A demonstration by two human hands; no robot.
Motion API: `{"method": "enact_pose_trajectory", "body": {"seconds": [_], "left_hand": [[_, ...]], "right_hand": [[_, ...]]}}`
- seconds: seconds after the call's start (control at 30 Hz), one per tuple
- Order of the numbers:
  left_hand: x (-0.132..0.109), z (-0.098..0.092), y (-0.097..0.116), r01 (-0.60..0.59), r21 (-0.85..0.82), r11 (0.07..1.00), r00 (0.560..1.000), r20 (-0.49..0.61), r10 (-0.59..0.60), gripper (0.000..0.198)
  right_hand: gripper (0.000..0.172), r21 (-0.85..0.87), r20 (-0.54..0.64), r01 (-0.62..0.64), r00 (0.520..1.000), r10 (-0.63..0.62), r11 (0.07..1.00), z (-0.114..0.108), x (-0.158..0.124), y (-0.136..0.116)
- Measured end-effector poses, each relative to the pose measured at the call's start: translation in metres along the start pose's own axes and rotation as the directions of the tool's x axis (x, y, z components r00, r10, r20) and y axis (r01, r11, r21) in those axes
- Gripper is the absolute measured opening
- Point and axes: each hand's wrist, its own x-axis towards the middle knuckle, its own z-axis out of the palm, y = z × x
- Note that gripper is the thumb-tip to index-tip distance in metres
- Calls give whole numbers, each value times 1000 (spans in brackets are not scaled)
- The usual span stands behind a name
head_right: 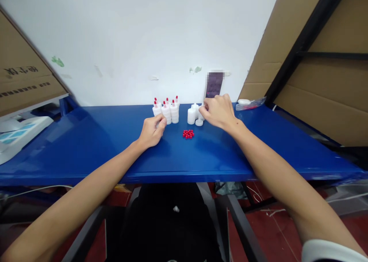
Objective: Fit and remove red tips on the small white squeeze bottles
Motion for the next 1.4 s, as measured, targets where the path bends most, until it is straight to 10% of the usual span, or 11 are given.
{"method": "enact_pose_trajectory", "body": {"seconds": [0.37,0.5,0.6,0.87,1.4], "left_hand": [[4,2,0,-20,71,997,1000,-6,20,21],[4,5,3,-21,41,999,993,113,16,34],[2,7,6,-51,5,999,985,167,49,37],[-2,9,8,-154,97,983,954,274,122,26],[1,4,3,-200,200,959,952,270,142,22]], "right_hand": [[27,0,244,-28,969,27,1000,9,1,-1],[38,62,107,-60,993,53,996,7,-1,-2],[43,187,8,76,997,-79,979,5,-6,-14],[34,352,188,314,899,-395,882,12,-31,-64],[44,641,240,238,841,-485,730,16,-18,-52]]}}
